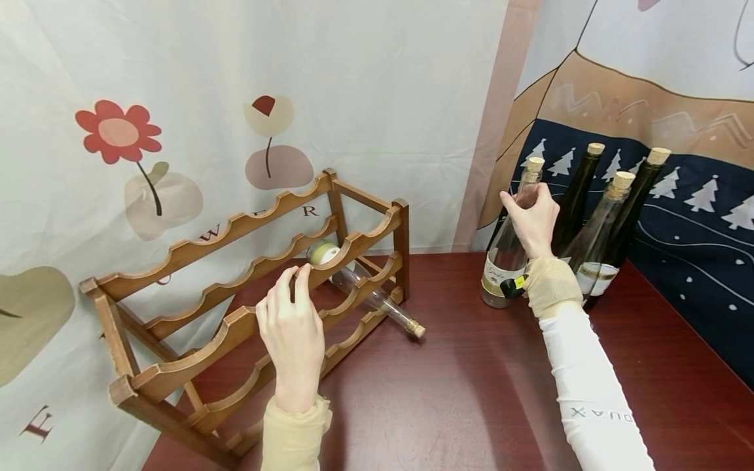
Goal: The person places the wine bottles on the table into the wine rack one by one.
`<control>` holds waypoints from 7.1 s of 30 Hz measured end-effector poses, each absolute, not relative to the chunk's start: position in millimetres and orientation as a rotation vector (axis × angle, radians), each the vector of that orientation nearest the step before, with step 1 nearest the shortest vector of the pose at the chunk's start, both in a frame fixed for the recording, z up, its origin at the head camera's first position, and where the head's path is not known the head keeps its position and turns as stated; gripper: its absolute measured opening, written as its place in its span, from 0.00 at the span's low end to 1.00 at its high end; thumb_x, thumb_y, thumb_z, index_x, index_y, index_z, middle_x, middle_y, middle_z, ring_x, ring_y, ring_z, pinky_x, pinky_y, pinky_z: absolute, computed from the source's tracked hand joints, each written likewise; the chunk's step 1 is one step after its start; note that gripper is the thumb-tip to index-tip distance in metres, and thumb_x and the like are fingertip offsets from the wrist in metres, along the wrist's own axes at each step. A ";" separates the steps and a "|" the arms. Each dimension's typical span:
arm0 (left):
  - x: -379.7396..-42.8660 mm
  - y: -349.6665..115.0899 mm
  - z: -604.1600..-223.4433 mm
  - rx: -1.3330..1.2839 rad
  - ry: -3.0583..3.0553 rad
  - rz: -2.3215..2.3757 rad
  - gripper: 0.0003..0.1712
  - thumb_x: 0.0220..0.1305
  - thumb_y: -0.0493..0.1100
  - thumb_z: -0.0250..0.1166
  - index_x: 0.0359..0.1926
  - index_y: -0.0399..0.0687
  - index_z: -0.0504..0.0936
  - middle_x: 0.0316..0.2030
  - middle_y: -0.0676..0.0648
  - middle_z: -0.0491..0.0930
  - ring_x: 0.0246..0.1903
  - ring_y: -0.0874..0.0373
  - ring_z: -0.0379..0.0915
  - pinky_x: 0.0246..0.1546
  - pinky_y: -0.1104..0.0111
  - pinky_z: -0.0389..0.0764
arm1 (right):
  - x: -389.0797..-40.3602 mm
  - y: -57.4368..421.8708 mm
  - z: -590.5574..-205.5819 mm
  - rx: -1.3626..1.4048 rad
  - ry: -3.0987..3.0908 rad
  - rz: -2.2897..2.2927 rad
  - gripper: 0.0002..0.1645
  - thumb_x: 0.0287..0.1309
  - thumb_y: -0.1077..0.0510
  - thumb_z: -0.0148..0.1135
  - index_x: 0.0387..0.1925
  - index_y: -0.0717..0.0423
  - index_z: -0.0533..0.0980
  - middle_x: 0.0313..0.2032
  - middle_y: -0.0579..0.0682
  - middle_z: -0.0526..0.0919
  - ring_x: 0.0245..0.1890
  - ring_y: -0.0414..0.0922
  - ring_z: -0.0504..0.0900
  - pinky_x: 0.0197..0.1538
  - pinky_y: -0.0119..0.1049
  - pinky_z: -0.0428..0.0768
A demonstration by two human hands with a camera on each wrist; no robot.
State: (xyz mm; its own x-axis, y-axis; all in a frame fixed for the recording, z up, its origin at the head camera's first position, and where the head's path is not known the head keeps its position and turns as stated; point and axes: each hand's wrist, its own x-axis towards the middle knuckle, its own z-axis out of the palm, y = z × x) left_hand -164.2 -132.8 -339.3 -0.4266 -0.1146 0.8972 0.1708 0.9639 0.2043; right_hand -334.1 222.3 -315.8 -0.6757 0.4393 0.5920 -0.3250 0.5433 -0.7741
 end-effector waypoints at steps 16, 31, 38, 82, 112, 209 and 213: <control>-162.7 -132.8 -338.6 -0.036 -2.005 -0.321 0.21 0.59 0.26 0.54 0.51 0.43 0.79 0.49 0.40 0.78 0.41 0.41 0.74 0.42 0.54 0.69 | -336.1 221.6 -323.6 0.000 -1.815 1.194 0.11 0.53 0.56 0.65 0.26 0.51 0.70 0.21 0.28 0.69 0.21 0.25 0.66 0.30 0.19 0.65; -164.3 -133.1 -339.3 -0.044 -1.969 -0.315 0.22 0.56 0.24 0.54 0.50 0.42 0.79 0.48 0.40 0.79 0.41 0.41 0.74 0.41 0.55 0.68 | -323.3 220.8 -326.9 -0.022 -1.621 1.244 0.14 0.52 0.60 0.62 0.23 0.38 0.68 0.18 0.25 0.70 0.21 0.25 0.68 0.31 0.17 0.68; -163.6 -133.3 -339.4 -0.041 -2.000 -0.328 0.21 0.59 0.26 0.54 0.52 0.42 0.78 0.50 0.40 0.78 0.44 0.42 0.74 0.42 0.54 0.68 | -313.0 219.1 -325.3 -0.032 -1.518 1.260 0.15 0.51 0.60 0.63 0.21 0.38 0.68 0.16 0.27 0.69 0.18 0.25 0.67 0.29 0.19 0.65; -195.7 -81.9 -376.1 -0.723 -2.043 -0.541 0.35 0.48 0.53 0.73 0.57 0.44 0.77 0.53 0.44 0.80 0.55 0.50 0.76 0.58 0.61 0.74 | -212.6 201.2 -322.1 0.032 -0.553 1.831 0.08 0.45 0.77 0.57 0.19 0.67 0.70 0.15 0.53 0.73 0.13 0.45 0.72 0.23 0.33 0.75; -189.1 -47.0 -392.9 -0.875 -2.241 -0.498 0.55 0.34 0.70 0.73 0.63 0.50 0.70 0.60 0.48 0.75 0.62 0.52 0.70 0.60 0.58 0.72 | -187.6 178.5 -322.3 0.170 -0.536 2.006 0.08 0.50 0.73 0.57 0.22 0.66 0.67 0.14 0.57 0.73 0.14 0.48 0.72 0.26 0.36 0.79; -186.0 -68.0 -377.2 -0.688 -2.116 0.042 0.50 0.14 0.58 0.82 0.51 0.58 0.77 0.47 0.53 0.81 0.48 0.55 0.74 0.47 0.59 0.72 | -183.9 217.6 -342.5 0.509 -2.830 0.261 0.20 0.32 0.58 0.72 0.33 0.45 0.76 0.29 0.45 0.80 0.27 0.45 0.77 0.23 0.42 0.69; -185.7 -66.4 -377.3 -0.703 -2.101 0.058 0.49 0.15 0.57 0.82 0.51 0.58 0.78 0.47 0.54 0.81 0.48 0.56 0.75 0.48 0.60 0.71 | -187.2 217.8 -345.4 0.495 -2.903 0.267 0.14 0.31 0.59 0.69 0.21 0.41 0.72 0.20 0.40 0.76 0.20 0.40 0.71 0.18 0.38 0.62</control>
